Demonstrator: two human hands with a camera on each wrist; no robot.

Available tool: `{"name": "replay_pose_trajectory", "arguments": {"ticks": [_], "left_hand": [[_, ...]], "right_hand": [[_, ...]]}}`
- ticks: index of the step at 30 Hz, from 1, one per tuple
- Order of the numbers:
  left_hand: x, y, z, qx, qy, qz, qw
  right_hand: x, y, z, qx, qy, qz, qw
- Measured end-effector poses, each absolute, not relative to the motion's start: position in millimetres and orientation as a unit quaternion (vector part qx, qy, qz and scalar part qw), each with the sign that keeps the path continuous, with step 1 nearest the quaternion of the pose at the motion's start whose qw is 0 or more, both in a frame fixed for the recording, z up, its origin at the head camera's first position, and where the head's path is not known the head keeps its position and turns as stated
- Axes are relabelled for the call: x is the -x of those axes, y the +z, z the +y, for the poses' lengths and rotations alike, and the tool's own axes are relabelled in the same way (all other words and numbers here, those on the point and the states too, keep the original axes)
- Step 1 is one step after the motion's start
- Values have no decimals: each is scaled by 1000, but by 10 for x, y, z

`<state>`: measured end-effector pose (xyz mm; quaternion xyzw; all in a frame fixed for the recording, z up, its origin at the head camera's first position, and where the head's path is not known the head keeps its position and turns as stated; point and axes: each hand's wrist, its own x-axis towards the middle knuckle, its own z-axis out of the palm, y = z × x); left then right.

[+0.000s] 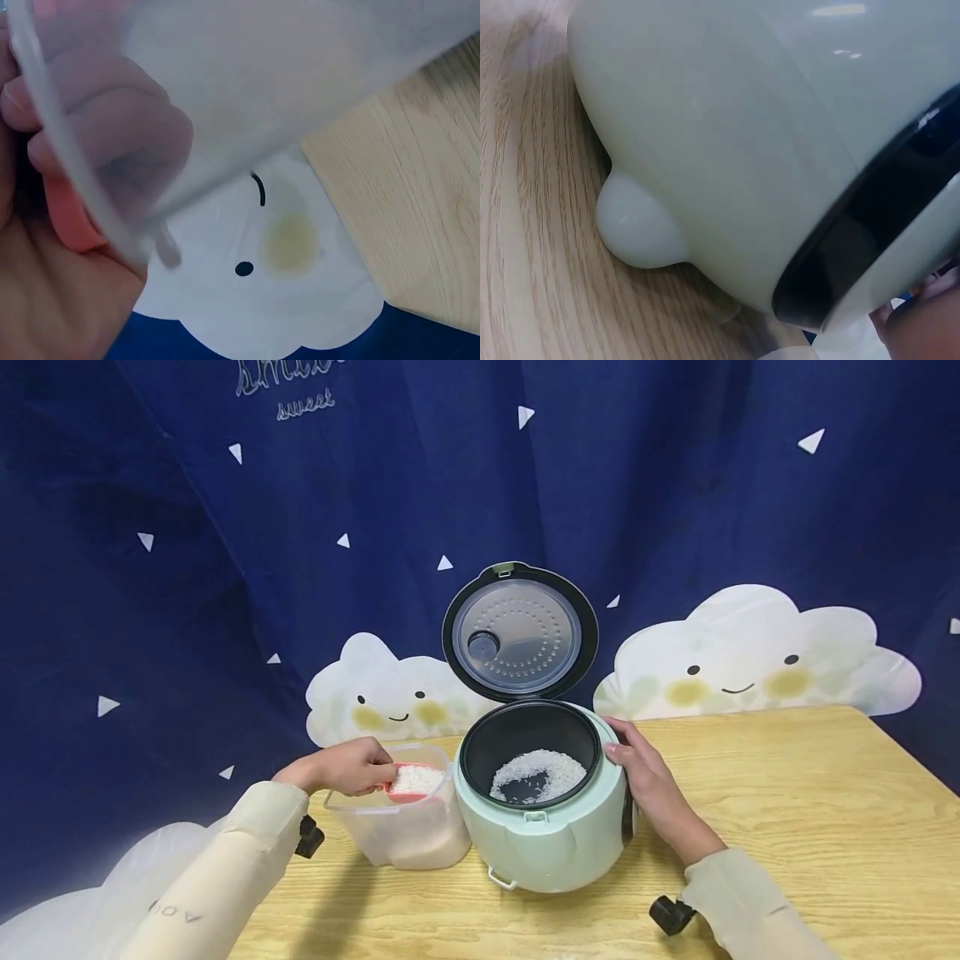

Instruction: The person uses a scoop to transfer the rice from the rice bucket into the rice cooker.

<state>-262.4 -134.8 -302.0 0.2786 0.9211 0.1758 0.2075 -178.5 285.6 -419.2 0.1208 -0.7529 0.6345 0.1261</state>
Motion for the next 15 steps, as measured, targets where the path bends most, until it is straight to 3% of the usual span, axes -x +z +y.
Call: {"name": "replay_pose_trajectory", "arguments": {"ticks": [15], "left_hand": [[2612, -2941, -1510, -250, 240, 913, 213]], "right_hand": [[1789, -4210, 2854, -127, 628, -756, 132]]}}
